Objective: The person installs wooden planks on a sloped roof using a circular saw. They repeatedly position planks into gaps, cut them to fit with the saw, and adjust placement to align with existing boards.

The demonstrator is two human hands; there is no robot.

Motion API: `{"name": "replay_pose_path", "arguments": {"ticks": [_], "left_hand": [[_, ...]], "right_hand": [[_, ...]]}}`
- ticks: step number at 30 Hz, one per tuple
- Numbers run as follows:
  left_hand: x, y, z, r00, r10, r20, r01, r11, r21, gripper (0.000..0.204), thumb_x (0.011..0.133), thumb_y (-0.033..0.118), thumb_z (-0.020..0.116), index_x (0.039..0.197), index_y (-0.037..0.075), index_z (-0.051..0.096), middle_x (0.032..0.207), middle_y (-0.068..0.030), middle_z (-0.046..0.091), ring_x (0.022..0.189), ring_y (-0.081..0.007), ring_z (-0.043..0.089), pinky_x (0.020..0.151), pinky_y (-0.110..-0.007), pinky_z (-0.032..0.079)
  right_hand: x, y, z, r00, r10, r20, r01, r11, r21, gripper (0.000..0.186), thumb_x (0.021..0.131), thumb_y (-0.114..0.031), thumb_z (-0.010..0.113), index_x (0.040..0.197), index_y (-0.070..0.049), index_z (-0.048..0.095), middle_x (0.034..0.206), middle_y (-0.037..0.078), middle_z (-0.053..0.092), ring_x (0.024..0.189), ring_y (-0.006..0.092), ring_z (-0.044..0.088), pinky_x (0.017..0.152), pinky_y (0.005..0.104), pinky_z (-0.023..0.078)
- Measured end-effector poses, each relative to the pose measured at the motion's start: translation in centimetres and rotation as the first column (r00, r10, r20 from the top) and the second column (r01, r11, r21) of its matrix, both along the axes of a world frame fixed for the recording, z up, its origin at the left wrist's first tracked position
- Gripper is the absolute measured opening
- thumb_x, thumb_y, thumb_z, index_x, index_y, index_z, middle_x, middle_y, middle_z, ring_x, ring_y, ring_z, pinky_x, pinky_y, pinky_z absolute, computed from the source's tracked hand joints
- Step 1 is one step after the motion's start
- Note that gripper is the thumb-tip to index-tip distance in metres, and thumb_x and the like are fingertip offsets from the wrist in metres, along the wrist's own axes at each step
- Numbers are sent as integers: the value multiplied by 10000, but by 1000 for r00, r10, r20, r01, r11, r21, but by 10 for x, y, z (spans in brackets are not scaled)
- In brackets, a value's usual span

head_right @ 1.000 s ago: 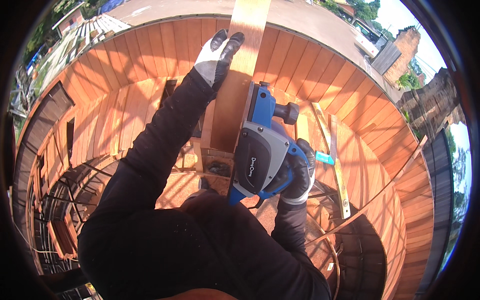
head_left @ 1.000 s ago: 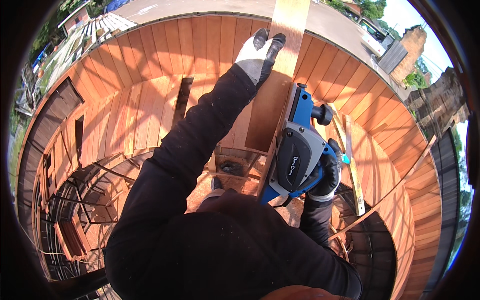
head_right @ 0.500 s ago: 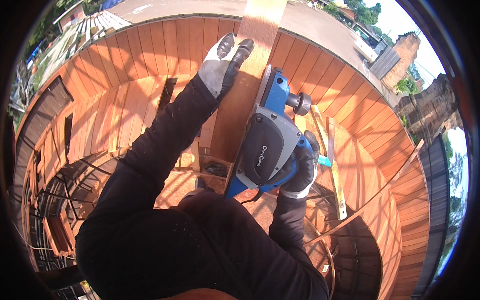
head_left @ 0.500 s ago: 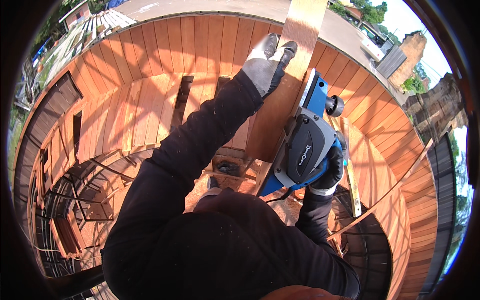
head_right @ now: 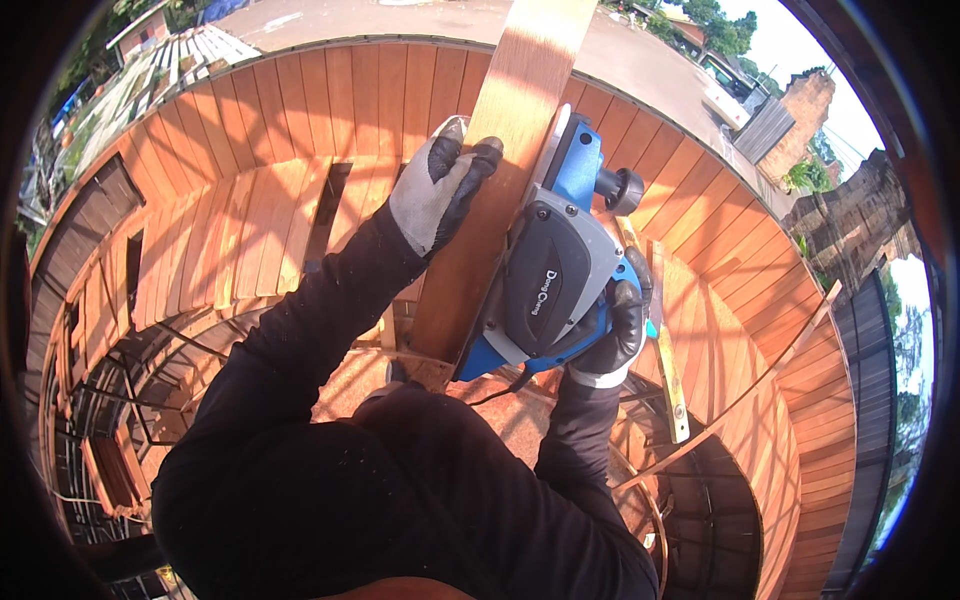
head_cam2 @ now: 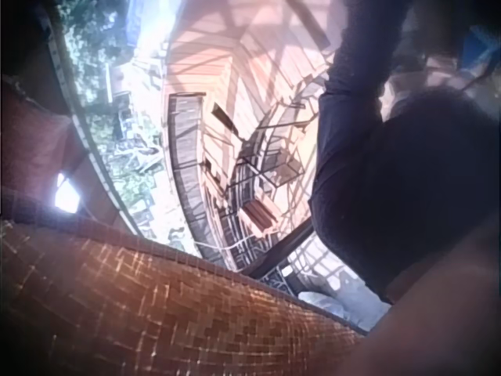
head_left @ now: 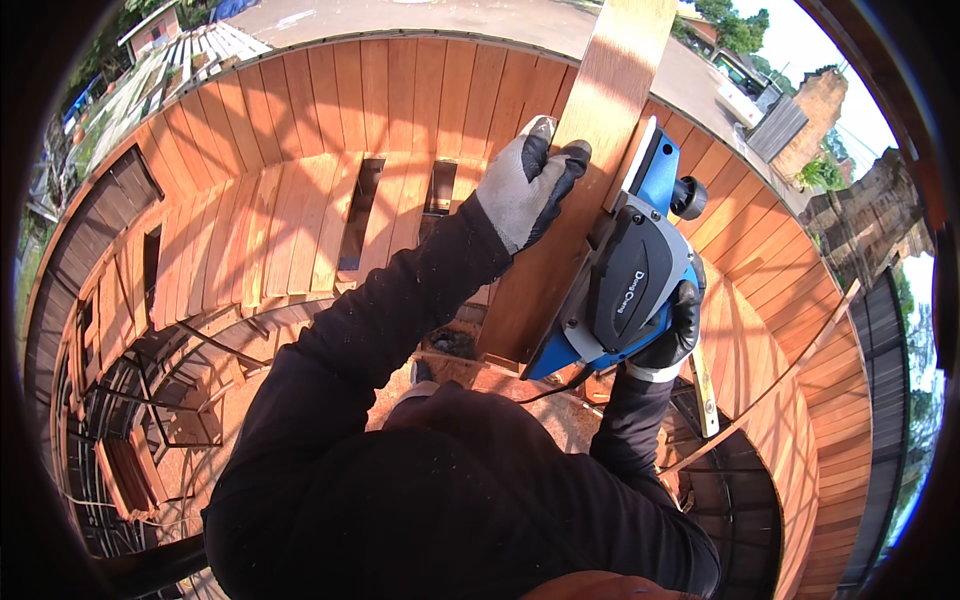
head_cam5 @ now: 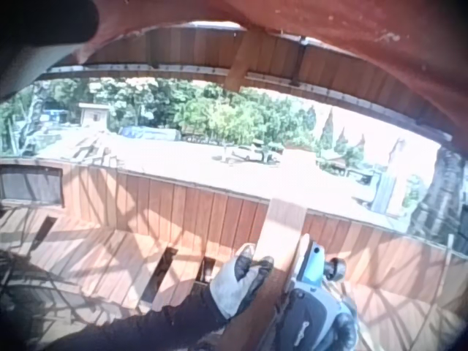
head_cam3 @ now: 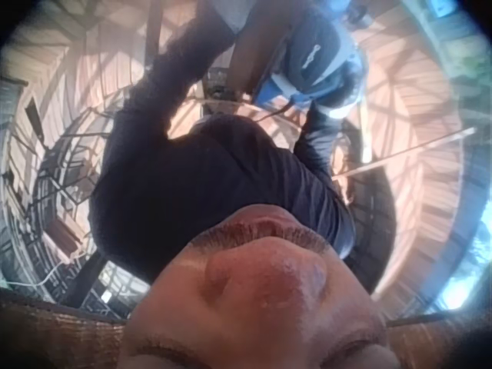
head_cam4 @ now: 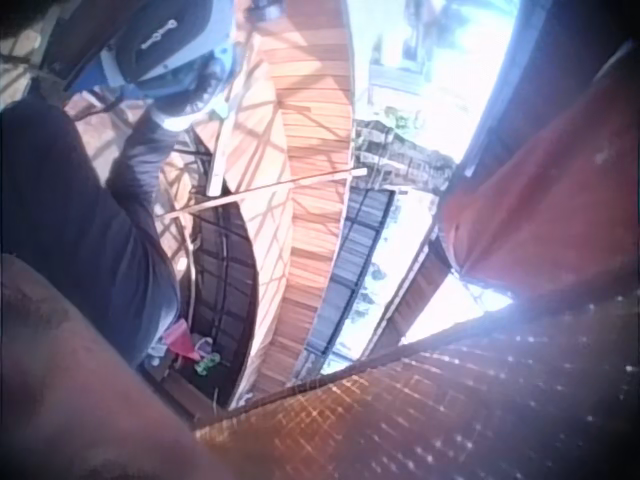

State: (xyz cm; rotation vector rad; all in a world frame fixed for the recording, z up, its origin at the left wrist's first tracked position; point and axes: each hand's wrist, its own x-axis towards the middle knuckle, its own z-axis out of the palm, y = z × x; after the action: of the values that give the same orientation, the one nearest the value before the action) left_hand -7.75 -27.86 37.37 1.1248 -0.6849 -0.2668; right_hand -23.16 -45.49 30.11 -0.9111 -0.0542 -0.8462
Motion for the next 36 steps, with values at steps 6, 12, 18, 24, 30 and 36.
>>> {"name": "replay_pose_path", "arguments": {"ticks": [6, 12, 18, 24, 30, 36], "left_hand": [[-16, 14, -12, 999, -28, 15, 25, 986, 163, 452, 1020, 61, 437, 1423, -86, 295, 1276, -173, 593, 1189, -181, 579, 1005, -276, 464], [-28, 27, -41, 991, -105, -79, 117, 976, 181, 497, 1004, 41, 438, 1462, -41, 264, 1215, -133, 594, 1020, -124, 586, 887, -243, 482], [-46, 34, -51, 968, -188, -168, 221, 952, 210, 423, 990, 47, 459, 1402, 82, 371, 887, -3, 565, 612, -22, 404, 517, -162, 346], [-58, 39, -66, 984, -168, -65, 179, 952, 249, 421, 963, 11, 435, 1375, 80, 376, 823, 7, 513, 624, -30, 414, 536, -174, 370], [-63, 37, -60, 972, -234, 36, 213, 931, 296, 422, 956, 0, 436, 1374, 31, 388, 807, 4, 512, 641, -35, 432, 553, -181, 378], [-64, 37, -70, 973, -230, -16, 229, 963, 140, 368, 971, 32, 489, 1335, 34, 432, 855, -1, 550, 670, -46, 466, 599, -200, 412]], "right_hand": [[6, -8, 11, 999, -32, 43, 34, 997, -63, 470, 949, -237, 587, 1353, -15, 498, 1282, 184, 597, 1148, 265, 603, 995, 403, 495], [10, -14, 24, 993, 17, 120, -15, 1000, -18, 461, 953, -229, 565, 1355, -12, 499, 1278, 178, 602, 1161, 257, 592, 1021, 405, 471], [11, -48, 23, 982, 114, 151, -114, 993, -4, 528, 983, -272, 508, 1442, -29, 415, 1386, 174, 540, 1199, 288, 589, 1006, 438, 508], [21, -49, 55, 981, 12, 195, -15, 1000, 11, 459, 957, -226, 561, 1367, -31, 488, 1284, 133, 597, 1091, 210, 617, 903, 364, 547], [29, -90, 72, 946, 146, 288, -108, 984, -143, 456, 1026, -236, 433, 1422, -12, 445, 1388, 165, 547, 1240, 282, 564, 1075, 429, 448], [30, -95, 110, 959, -63, 278, 87, 993, -76, 451, 1003, -266, 517, 1384, -30, 464, 1173, 110, 607, 986, 190, 629, 777, 307, 550]]}}
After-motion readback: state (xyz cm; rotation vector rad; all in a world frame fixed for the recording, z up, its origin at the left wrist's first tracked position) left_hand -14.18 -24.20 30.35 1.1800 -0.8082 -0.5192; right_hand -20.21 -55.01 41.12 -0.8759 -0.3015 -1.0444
